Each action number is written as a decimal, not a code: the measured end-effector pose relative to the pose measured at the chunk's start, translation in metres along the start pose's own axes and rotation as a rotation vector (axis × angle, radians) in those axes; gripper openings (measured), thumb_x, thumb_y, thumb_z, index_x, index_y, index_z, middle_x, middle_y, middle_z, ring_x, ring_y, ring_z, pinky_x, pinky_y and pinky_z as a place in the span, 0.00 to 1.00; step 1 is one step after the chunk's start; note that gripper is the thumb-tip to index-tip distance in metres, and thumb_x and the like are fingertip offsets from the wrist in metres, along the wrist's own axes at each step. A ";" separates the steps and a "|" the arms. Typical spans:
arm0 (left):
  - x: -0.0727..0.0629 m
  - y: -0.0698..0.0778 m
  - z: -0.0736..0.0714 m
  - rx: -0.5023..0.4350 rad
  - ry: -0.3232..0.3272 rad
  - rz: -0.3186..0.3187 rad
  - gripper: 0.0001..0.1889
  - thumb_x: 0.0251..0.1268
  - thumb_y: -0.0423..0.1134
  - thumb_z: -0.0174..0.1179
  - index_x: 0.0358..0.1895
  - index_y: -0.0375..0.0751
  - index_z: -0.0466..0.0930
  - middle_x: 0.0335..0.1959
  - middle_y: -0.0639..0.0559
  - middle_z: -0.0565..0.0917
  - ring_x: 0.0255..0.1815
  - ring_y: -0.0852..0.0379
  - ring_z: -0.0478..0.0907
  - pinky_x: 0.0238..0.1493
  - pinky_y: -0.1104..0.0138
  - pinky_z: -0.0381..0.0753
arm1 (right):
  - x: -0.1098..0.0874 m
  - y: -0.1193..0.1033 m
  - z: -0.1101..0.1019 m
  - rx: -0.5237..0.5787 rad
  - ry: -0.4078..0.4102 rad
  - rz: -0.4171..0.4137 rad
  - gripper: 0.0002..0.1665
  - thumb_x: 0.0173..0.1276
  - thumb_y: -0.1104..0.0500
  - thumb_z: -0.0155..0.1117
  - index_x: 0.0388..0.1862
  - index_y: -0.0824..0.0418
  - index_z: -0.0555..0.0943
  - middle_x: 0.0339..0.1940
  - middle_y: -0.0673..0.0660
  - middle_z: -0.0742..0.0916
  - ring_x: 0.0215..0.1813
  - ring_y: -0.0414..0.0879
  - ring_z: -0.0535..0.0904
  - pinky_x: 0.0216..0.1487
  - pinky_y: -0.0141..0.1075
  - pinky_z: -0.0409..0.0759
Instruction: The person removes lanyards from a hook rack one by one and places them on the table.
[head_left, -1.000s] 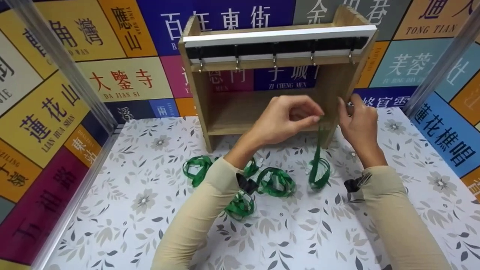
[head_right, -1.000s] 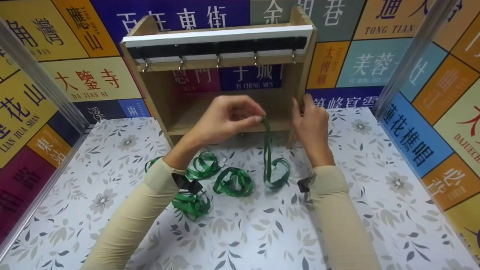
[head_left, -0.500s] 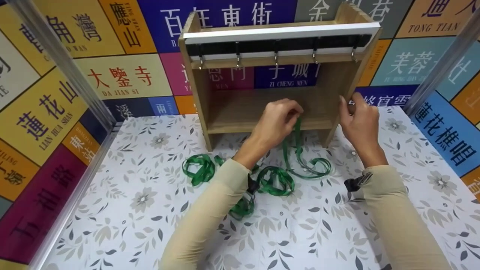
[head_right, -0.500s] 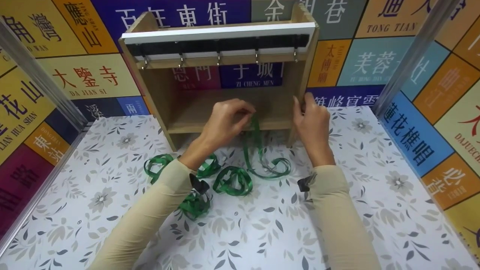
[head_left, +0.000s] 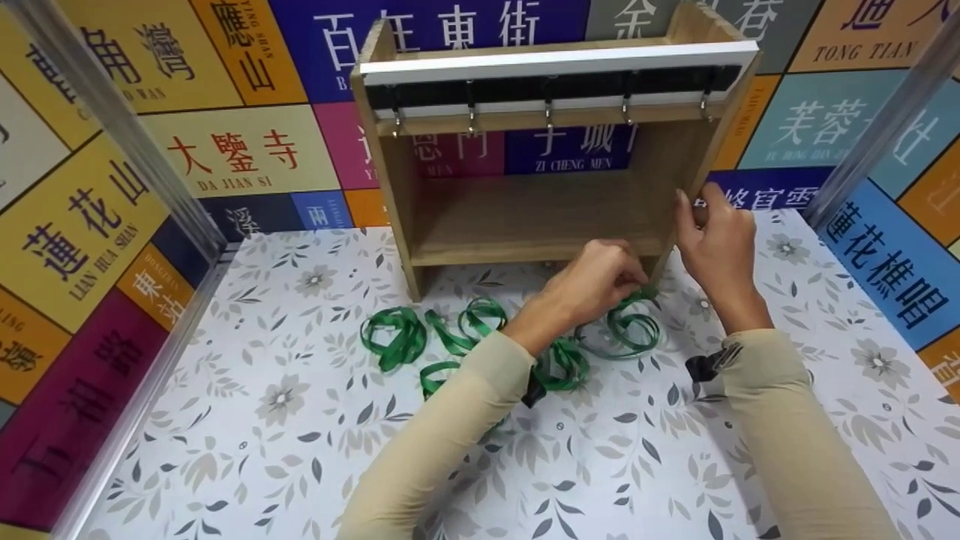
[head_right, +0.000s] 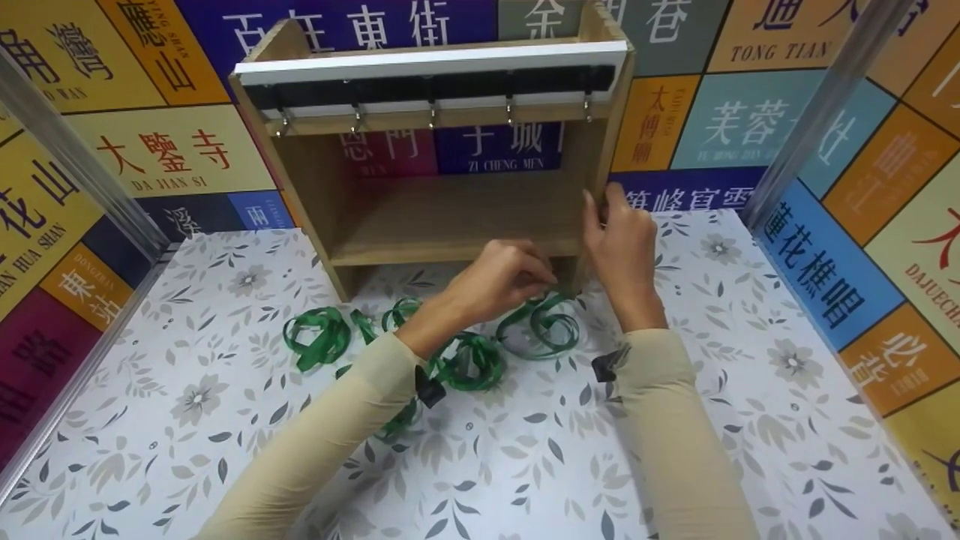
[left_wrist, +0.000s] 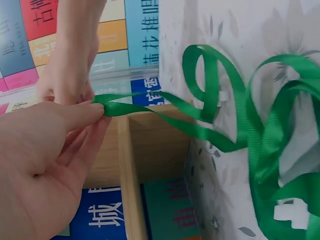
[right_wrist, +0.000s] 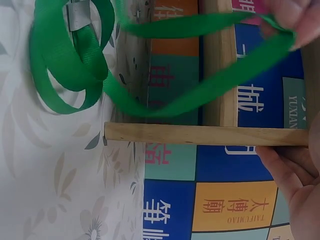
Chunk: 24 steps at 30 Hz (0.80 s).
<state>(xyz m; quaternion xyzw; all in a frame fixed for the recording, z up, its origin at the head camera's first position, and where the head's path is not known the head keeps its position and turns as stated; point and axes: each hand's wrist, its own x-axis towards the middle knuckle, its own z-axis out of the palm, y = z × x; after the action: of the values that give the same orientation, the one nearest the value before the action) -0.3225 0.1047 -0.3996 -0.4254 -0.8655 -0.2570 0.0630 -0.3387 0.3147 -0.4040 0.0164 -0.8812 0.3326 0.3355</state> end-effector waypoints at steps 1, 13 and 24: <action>-0.001 0.000 0.001 0.009 -0.015 -0.011 0.08 0.78 0.37 0.67 0.49 0.49 0.96 0.49 0.55 0.92 0.52 0.62 0.86 0.55 0.76 0.85 | 0.000 0.000 0.000 0.000 -0.006 0.009 0.29 0.85 0.42 0.58 0.57 0.68 0.84 0.44 0.71 0.93 0.45 0.66 0.92 0.34 0.08 0.66; -0.004 0.007 -0.007 -0.323 0.106 -0.087 0.08 0.79 0.35 0.65 0.51 0.44 0.93 0.49 0.53 0.94 0.47 0.69 0.89 0.50 0.83 0.84 | 0.001 0.000 0.002 -0.012 0.031 -0.041 0.29 0.85 0.43 0.59 0.52 0.70 0.84 0.40 0.71 0.93 0.40 0.66 0.92 0.33 0.09 0.63; -0.021 -0.005 0.005 -0.241 -0.351 0.103 0.07 0.73 0.32 0.70 0.46 0.42 0.96 0.47 0.54 0.95 0.46 0.67 0.89 0.49 0.82 0.84 | -0.001 0.002 0.004 -0.010 0.048 -0.049 0.27 0.85 0.44 0.59 0.51 0.70 0.84 0.34 0.70 0.92 0.32 0.59 0.87 0.28 0.13 0.62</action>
<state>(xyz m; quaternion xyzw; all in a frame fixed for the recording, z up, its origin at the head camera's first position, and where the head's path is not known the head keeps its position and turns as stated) -0.3126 0.0894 -0.4125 -0.5118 -0.8033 -0.2770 -0.1267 -0.3406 0.3138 -0.4075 0.0281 -0.8739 0.3201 0.3648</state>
